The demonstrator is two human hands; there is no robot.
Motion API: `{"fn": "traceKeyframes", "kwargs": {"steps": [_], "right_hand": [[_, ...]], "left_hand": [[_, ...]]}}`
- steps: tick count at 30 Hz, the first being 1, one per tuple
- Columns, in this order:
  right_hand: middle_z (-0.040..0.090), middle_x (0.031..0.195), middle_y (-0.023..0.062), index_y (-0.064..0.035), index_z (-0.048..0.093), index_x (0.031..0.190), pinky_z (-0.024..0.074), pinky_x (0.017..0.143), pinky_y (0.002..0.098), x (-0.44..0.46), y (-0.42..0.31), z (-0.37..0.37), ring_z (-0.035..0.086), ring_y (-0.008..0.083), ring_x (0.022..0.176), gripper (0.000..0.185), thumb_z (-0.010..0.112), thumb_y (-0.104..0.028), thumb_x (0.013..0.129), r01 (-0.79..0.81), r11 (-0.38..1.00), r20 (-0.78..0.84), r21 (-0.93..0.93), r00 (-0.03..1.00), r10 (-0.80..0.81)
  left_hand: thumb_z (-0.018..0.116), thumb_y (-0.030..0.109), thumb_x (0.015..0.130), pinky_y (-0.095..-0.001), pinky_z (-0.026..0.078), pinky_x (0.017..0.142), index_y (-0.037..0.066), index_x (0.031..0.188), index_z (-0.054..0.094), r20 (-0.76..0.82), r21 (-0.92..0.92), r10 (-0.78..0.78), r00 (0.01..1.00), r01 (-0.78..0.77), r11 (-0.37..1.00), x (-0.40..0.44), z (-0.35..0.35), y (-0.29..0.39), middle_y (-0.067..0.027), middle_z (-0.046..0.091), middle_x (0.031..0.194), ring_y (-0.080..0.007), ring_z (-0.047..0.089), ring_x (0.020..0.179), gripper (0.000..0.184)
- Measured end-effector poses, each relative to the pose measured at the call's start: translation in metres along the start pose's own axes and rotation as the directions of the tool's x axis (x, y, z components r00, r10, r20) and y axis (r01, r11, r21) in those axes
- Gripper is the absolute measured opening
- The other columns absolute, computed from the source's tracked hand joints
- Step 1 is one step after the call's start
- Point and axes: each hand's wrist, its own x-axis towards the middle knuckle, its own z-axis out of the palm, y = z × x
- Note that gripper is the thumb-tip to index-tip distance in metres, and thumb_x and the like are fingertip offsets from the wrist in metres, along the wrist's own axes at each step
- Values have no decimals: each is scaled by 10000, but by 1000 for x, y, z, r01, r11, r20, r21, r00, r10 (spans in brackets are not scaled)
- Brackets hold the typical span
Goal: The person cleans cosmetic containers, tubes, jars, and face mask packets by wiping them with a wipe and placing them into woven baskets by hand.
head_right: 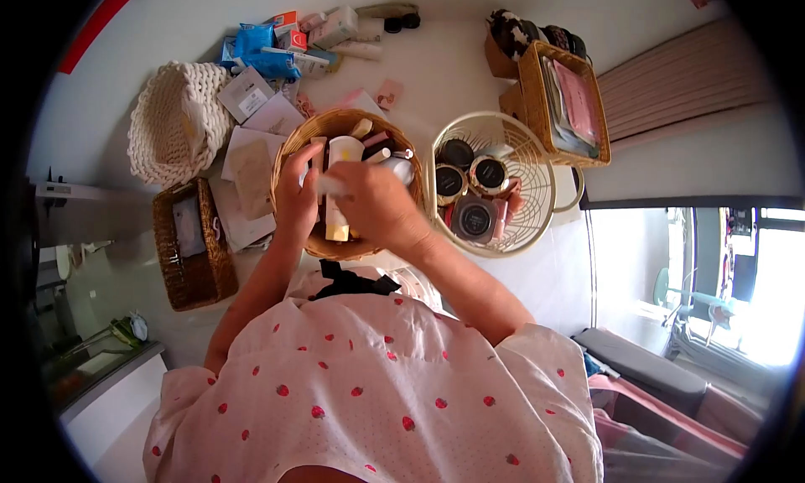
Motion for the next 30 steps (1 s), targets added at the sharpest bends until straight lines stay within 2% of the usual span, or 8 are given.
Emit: {"fn": "traceKeyframes", "kwargs": {"steps": [4, 7, 10, 13, 16, 23, 26, 30], "right_hand": [[598, 787, 196, -38, 588, 912, 459, 700, 409, 51, 22, -51, 577, 361, 798, 218, 579, -132, 716, -129, 979, 57, -158, 989, 139], [608, 748, 175, 29, 600, 930, 469, 640, 344, 93, 72, -67, 594, 305, 665, 312, 625, -187, 707, -55, 927, 128, -371, 986, 109], [622, 871, 172, -32, 611, 953, 472, 742, 384, 134, 136, -62, 588, 346, 808, 357, 638, -215, 648, 19, 796, 364, -605, 896, 256], [631, 876, 150, -15, 614, 940, 477, 759, 370, 161, 165, -41, 602, 314, 812, 426, 692, -249, 594, -143, 848, 544, -511, 710, 447], [622, 892, 163, -17, 580, 1026, 502, 691, 377, 175, 184, -17, 617, 286, 784, 516, 720, -237, 581, -86, 738, 593, -669, 538, 599], [609, 867, 142, -31, 481, 1144, 512, 506, 361, 180, 222, 0, 604, 246, 649, 615, 733, -251, 628, -401, 760, 607, -512, 456, 650], [607, 845, 132, -24, 482, 1133, 505, 495, 371, 179, 224, 2, 596, 238, 632, 608, 735, -249, 629, -453, 760, 607, -466, 462, 647], [618, 788, 122, -40, 524, 1085, 498, 503, 372, 178, 243, 7, 599, 237, 626, 538, 727, -243, 631, -492, 761, 631, -422, 443, 637]], "left_hand": [[501, -39, 768, -362, 395, 866, 41, 1053, 538, -104, 132, 90, 991, -76, 988, 39, 6, 1, -130, 553, 1071, -296, 506, 997, 299], [467, -13, 789, -380, 402, 856, 26, 996, 567, -95, 233, 22, 995, 1, 973, 65, 13, -10, -146, 572, 1013, -311, 515, 974, 233], [462, 36, 815, -371, 413, 849, 18, 1021, 573, -11, 303, -116, 993, 114, 946, 89, 23, -35, -157, 578, 1021, -316, 534, 970, 234], [464, 94, 831, -366, 419, 847, 9, 1041, 576, 123, 387, -317, 941, 248, 888, 115, 35, -58, -172, 581, 1032, -321, 542, 977, 252], [485, 163, 830, -375, 418, 850, 4, 1043, 580, 252, 435, -392, 885, 258, 862, 135, 42, -79, -188, 581, 1036, -331, 543, 977, 282], [606, 283, 741, -392, 402, 876, 1, 999, 609, 351, 734, -624, 698, 209, 646, 166, 63, -116, -199, 608, 957, -344, 558, 949, 382], [633, 270, 702, -375, 434, 828, 3, 908, 641, 410, 782, -581, 703, 58, 621, 168, 65, -125, -185, 628, 855, -308, 585, 896, 337], [599, 206, 710, -351, 445, 796, 32, 877, 648, 372, 684, -661, 652, 289, 670, 169, 62, -131, -127, 643, 884, -295, 603, 858, 246]]}}
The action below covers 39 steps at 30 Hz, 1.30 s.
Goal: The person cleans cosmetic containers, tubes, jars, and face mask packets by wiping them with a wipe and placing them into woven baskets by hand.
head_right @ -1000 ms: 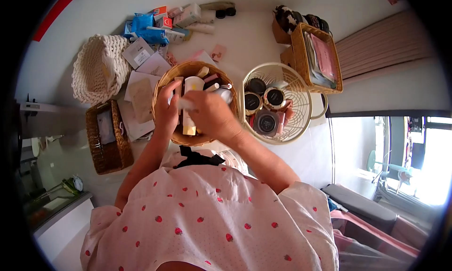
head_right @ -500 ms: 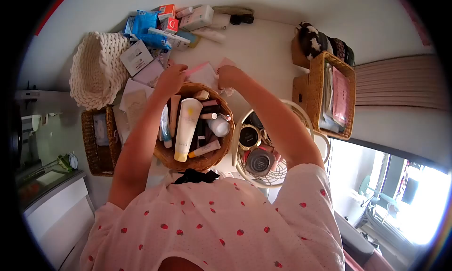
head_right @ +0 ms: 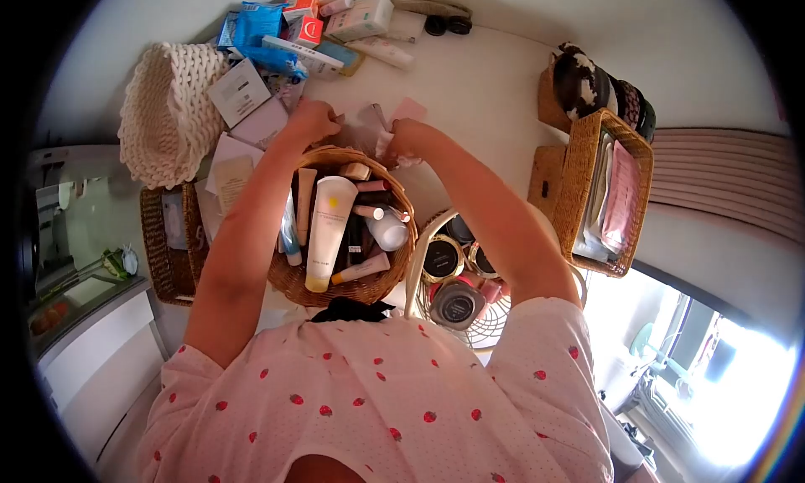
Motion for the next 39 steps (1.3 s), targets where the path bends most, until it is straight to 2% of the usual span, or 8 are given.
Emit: {"fn": "traceKeyframes", "kwargs": {"steps": [8, 11, 14, 17, 19, 26, 34, 39], "right_hand": [[625, 742, 119, -73, 633, 847, 486, 595, 352, -28, -21, -7, 609, 260, 641, 209, 649, -202, 684, 197, 968, -306, -156, 922, -237], [626, 753, 127, -74, 631, 861, 481, 598, 363, -39, -29, -14, 608, 269, 662, 168, 608, -163, 721, 271, 954, -474, -129, 828, -300], [626, 755, 128, -69, 629, 869, 476, 584, 357, -58, -40, -22, 607, 272, 662, 152, 583, -145, 746, 315, 946, -584, -79, 754, -300], [620, 723, 130, -61, 626, 878, 462, 543, 343, -85, -51, -26, 603, 252, 624, 158, 584, -142, 750, 359, 932, -674, -48, 677, -296], [609, 680, 129, -49, 623, 883, 448, 509, 331, -95, -49, -29, 592, 224, 576, 170, 591, -147, 748, 392, 914, -756, -105, 566, -329], [587, 650, 83, 19, 606, 860, 419, 500, 290, -119, -53, -13, 526, 146, 538, 233, 599, -186, 749, 449, 835, -635, 317, 755, -165], [606, 748, 52, 14, 603, 933, 422, 568, 266, -126, -57, 14, 534, 121, 630, 317, 631, -235, 739, 325, 918, -551, 229, 820, -154], [607, 769, 50, 5, 607, 948, 427, 579, 279, -110, -59, 9, 534, 125, 646, 314, 632, -236, 748, 324, 918, -550, 229, 821, -152]], "left_hand": [[655, 168, 687, -311, 462, 648, -21, 831, 623, -203, -289, 205, 957, -259, 922, -10, 0, -21, -141, 636, 760, -218, 608, 698, 240], [638, 167, 727, -293, 460, 643, -19, 871, 610, -303, -545, 83, 950, -244, 802, -36, -23, -2, -109, 626, 741, -175, 594, 687, 237], [621, 180, 722, -318, 461, 648, 15, 852, 629, -503, -474, 43, 863, -317, 821, -42, -30, 8, -123, 619, 770, -213, 591, 718, 210], [631, 210, 751, -284, 463, 639, 32, 936, 615, -484, -712, -178, 857, -268, 648, -55, -45, 20, -75, 618, 810, -166, 576, 706, 257], [632, 222, 772, -265, 467, 640, 27, 1007, 585, -429, -824, -166, 888, -310, 475, -61, -51, 14, -63, 612, 869, -154, 574, 717, 309], [585, 200, 829, -262, 464, 706, 2, 1109, 527, -249, -957, 47, 967, -239, -162, -96, -34, 26, -63, 593, 961, -142, 572, 798, 347], [500, 160, 848, -302, 426, 763, -15, 1083, 499, -424, -902, -105, 900, -429, -39, -119, -10, 41, -98, 568, 980, -171, 546, 835, 293], [494, 115, 819, -297, 502, 560, -36, 1071, 498, -270, -961, -108, 957, -274, -31, -134, -14, 31, -117, 569, 940, -179, 571, 769, 293]]}}
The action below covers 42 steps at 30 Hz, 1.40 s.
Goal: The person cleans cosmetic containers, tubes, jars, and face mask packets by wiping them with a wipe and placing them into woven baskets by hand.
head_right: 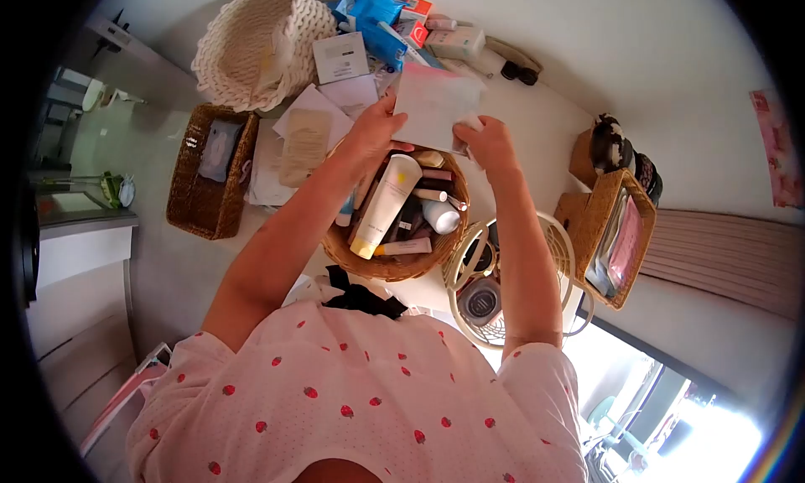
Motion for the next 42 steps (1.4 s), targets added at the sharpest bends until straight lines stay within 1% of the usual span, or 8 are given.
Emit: {"fn": "traceKeyframes", "kwargs": {"steps": [5, 11, 22, 27, 29, 34, 37, 42], "right_hand": [[624, 763, 124, 49, 602, 930, 454, 611, 318, 10, 9, 13, 581, 189, 670, 370, 641, -249, 714, 63, 997, 26, -36, 998, -62], [617, 726, 98, 40, 613, 876, 442, 574, 305, 22, 4, 8, 567, 171, 629, 310, 634, -225, 716, 105, 994, 30, 26, 994, -106], [571, 637, 52, 12, 598, 770, 353, 401, 272, 29, 5, 15, 490, 123, 473, 178, 611, -156, 711, 1, 976, 113, 216, 993, -26], [588, 709, 43, 19, 600, 835, 398, 513, 251, 28, 1, 17, 513, 111, 585, 202, 613, -156, 736, 32, 970, 131, 242, 989, -65], [592, 750, 38, 20, 600, 876, 411, 571, 247, 17, -8, 20, 517, 103, 644, 219, 609, -159, 750, 61, 968, 187, 243, 976, -108], [616, 826, 92, 39, 580, 954, 448, 662, 293, -12, -36, 35, 574, 175, 731, 280, 601, -178, 778, 64, 979, 326, 193, 937, -125], [617, 883, 164, 32, 561, 975, 466, 712, 341, -14, -42, 40, 596, 300, 810, 281, 587, -182, 795, 222, 877, -156, -427, 937, -314], [528, 1084, 153, -61, 528, 1069, 421, 839, 393, -82, -113, 99, 515, 330, 997, 290, 561, -160, 798, 526, 819, -103, -231, 823, -558]], "left_hand": [[492, 82, 798, -277, 497, 438, -49, 1036, 519, -96, 193, 76, 992, -56, 979, -2, -16, -7, -129, 587, 888, -195, 601, 643, 274], [485, 99, 810, -264, 483, 446, -46, 1016, 536, -196, 121, 14, 980, 10, 993, -19, -12, 1, -128, 599, 852, -186, 623, 566, 257], [500, 109, 825, -226, 465, 591, -8, 1122, 503, -243, 266, 104, 964, -37, 963, -32, -38, -12, -87, 608, 883, -117, 587, 682, 319], [544, 192, 837, -232, 456, 609, -2, 1129, 504, -273, 266, 123, 954, -48, 963, -32, -41, -9, -77, 600, 912, -122, 583, 723, 353], [563, 228, 842, -252, 461, 671, 5, 1143, 495, -255, 244, 103, 962, -39, 969, -34, -45, -3, -78, 591, 951, -140, 583, 793, 381], [531, 171, 847, -328, 436, 826, -3, 1129, 495, -47, -311, -37, 998, 20, 950, -44, -52, 12, -94, 567, 1027, -186, 554, 931, 333], [513, 147, 859, -345, 409, 879, 16, 1167, 458, -62, -307, -112, 992, 88, 948, -54, -62, 24, -93, 523, 1113, -193, 520, 1007, 339], [504, 132, 862, -352, 410, 884, 31, 1208, 418, 55, -248, -83, 995, 94, 964, -72, -68, 36, -85, 492, 1166, -185, 509, 1033, 371]]}}
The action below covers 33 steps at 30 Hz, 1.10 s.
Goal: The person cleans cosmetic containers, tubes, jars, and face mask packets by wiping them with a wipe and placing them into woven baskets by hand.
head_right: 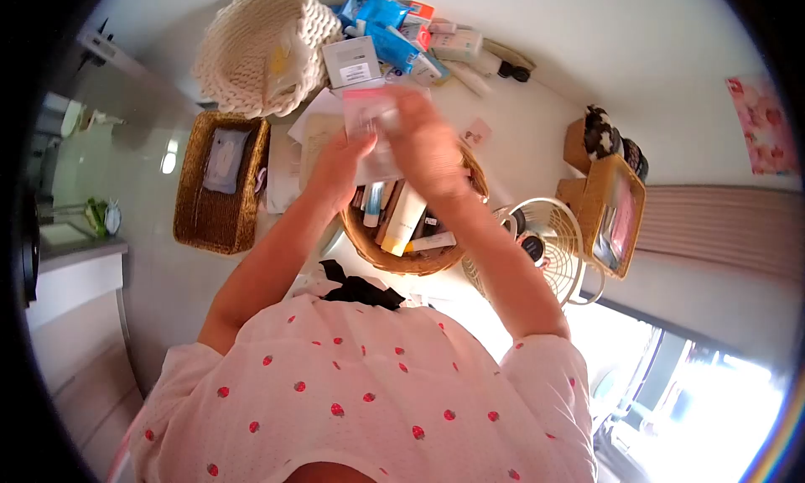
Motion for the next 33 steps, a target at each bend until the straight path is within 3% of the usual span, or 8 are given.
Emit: {"fn": "traceKeyframes", "kwargs": {"steps": [2, 5, 10, 18, 22, 25, 29, 33], "right_hand": [[472, 1213, 116, -77, 469, 1169, 292, 970, 419, -1, -7, 30, 390, 267, 1183, 405, 560, -201, 795, 327, 866, -8, -379, 934, -356], [445, 1255, 126, -65, 454, 1188, 222, 1008, 430, 14, -7, 43, 336, 243, 1235, 439, 564, -214, 789, 175, 885, -115, -432, 962, -246], [549, 1048, 186, -42, 411, 1151, 468, 740, 412, 21, 1, 69, 543, 365, 919, 411, 556, -113, 774, 136, 927, -197, -349, 957, -214], [581, 941, 176, -36, 500, 1078, 481, 695, 392, -7, -43, 129, 572, 339, 822, 405, 625, -161, 714, 403, 886, -171, -231, 879, -445], [580, 889, 173, -48, 495, 1091, 482, 660, 385, 2, -19, 122, 577, 346, 766, 393, 623, -176, 743, -18, 980, -197, -200, 980, -22], [565, 947, 163, -39, 452, 1122, 470, 690, 417, -13, -53, 99, 558, 334, 867, 437, 589, -114, 714, -10, 994, -229, -106, 973, -15], [510, 1124, 181, -32, 518, 1074, 429, 846, 376, -39, -74, 138, 510, 340, 1003, 370, 589, -117, 721, 519, 780, -103, -350, 806, -583], [493, 1139, 204, -20, 516, 1093, 422, 848, 383, -21, -31, 132, 509, 351, 1009, 315, 490, -114, 794, 133, 984, -411, -115, 896, -169]], "left_hand": [[499, 118, 860, -348, 427, 864, 29, 1206, 424, 9, -89, 78, 997, -77, 993, -17, 9, -2, -75, 513, 1137, -178, 524, 1007, 364], [496, 102, 860, -324, 439, 842, 26, 1209, 423, 108, -68, 77, 991, -70, 995, -32, -15, 7, -62, 527, 1110, -166, 541, 970, 364], [490, 92, 854, -297, 445, 815, 8, 1194, 424, 36, -3, -10, 999, 10, 1000, -52, -64, 12, -70, 533, 1072, -155, 531, 954, 357], [499, 128, 843, -252, 387, 783, -22, 1098, 503, 90, 507, 26, 996, -68, 859, -89, -87, 29, -67, 565, 981, -110, 491, 879, 297], [498, 128, 850, -262, 398, 804, -4, 1129, 492, 23, 315, -53, 998, 43, 948, -103, -118, 26, -57, 568, 985, -122, 507, 892, 309], [491, 123, 858, -272, 398, 825, -4, 1144, 483, -130, 257, 34, 991, 0, 967, -108, -122, 39, -61, 556, 1029, -130, 508, 925, 314], [450, 69, 876, -279, 398, 852, -5, 1195, 440, 3, 237, 210, 978, -205, 950, -106, -116, 55, -77, 512, 1114, -146, 496, 986, 328], [494, 93, 871, -257, 397, 825, 18, 1135, 481, 41, 218, 185, 982, -190, 957, -109, -144, 52, -38, 534, 1034, -108, 503, 936, 275]]}}
